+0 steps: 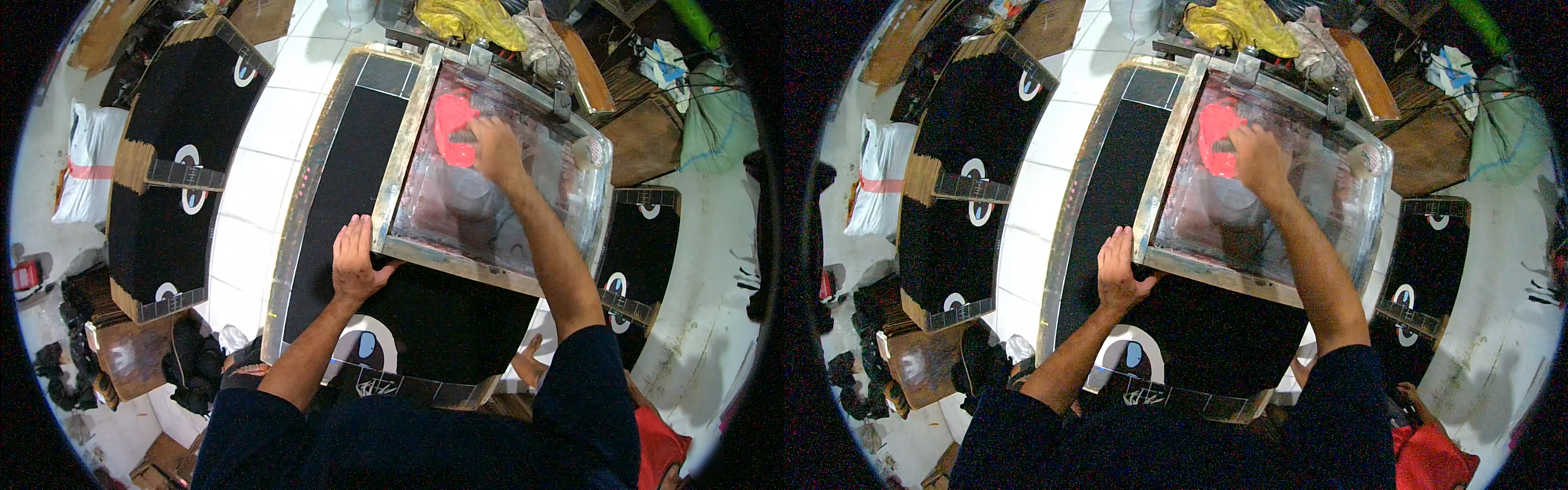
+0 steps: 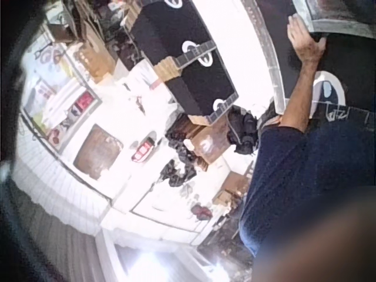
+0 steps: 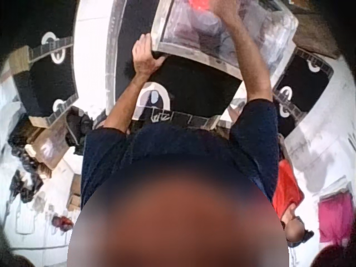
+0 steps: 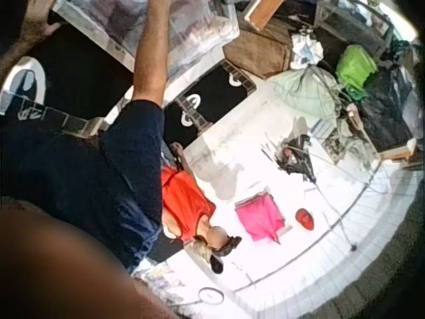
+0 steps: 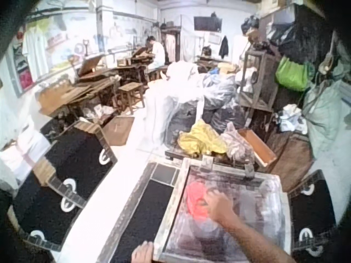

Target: The person repeatedly places a screen-printing frame over a black t-shirt and uses a squeegee to spread pink ink across the mesh. The person lifts the frame after each pass to reveal the printed design, then repositions the frame and repeats the process.

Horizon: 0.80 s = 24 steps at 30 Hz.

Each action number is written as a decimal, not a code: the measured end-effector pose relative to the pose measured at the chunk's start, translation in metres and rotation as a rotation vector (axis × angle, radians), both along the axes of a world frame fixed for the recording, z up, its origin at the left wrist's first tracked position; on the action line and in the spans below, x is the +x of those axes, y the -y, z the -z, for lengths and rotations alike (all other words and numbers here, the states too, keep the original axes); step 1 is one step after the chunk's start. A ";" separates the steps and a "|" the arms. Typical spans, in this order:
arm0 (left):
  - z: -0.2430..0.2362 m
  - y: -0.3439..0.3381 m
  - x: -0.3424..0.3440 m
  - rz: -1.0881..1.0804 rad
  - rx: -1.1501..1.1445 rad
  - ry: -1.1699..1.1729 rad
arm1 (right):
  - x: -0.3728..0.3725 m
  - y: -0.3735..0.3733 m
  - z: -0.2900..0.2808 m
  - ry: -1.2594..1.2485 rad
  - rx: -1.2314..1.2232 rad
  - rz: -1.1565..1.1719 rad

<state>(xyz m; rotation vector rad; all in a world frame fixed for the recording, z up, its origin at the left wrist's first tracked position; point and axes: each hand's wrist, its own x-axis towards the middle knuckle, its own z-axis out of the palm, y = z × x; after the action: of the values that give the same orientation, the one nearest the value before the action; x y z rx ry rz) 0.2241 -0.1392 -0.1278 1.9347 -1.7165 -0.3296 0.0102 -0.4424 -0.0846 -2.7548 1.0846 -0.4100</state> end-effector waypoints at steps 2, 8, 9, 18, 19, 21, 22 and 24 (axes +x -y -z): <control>0.002 0.001 -0.001 0.000 -0.024 -0.064 | -0.008 -0.024 0.001 -0.027 -0.059 0.042; 0.014 0.008 -0.004 -0.001 -0.112 -0.193 | -0.002 -0.014 -0.010 0.039 -0.106 -0.028; 0.015 0.006 -0.003 0.016 -0.169 -0.224 | 0.000 -0.008 -0.014 0.079 -0.041 -0.018; 0.016 0.001 -0.002 0.022 -0.256 -0.374 | -0.002 0.000 -0.045 -0.042 0.214 0.025; 0.016 0.001 -0.001 0.022 -0.246 -0.371 | -0.002 0.003 -0.042 -0.015 0.216 -0.004; 0.015 0.001 -0.001 0.023 -0.237 -0.364 | 0.004 0.018 -0.032 0.043 0.159 -0.045; 0.015 0.000 -0.001 0.025 -0.235 -0.360 | 0.013 0.032 -0.026 0.073 0.101 -0.055; 0.015 -0.001 -0.001 0.025 -0.238 -0.360 | 0.019 0.053 -0.020 0.087 0.118 -0.051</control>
<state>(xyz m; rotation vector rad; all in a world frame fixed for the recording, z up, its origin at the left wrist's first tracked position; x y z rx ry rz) 0.2232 -0.1378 -0.1424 1.5746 -1.4714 -0.4325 0.0297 -0.4953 -0.0648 -2.6296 0.9835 -0.4394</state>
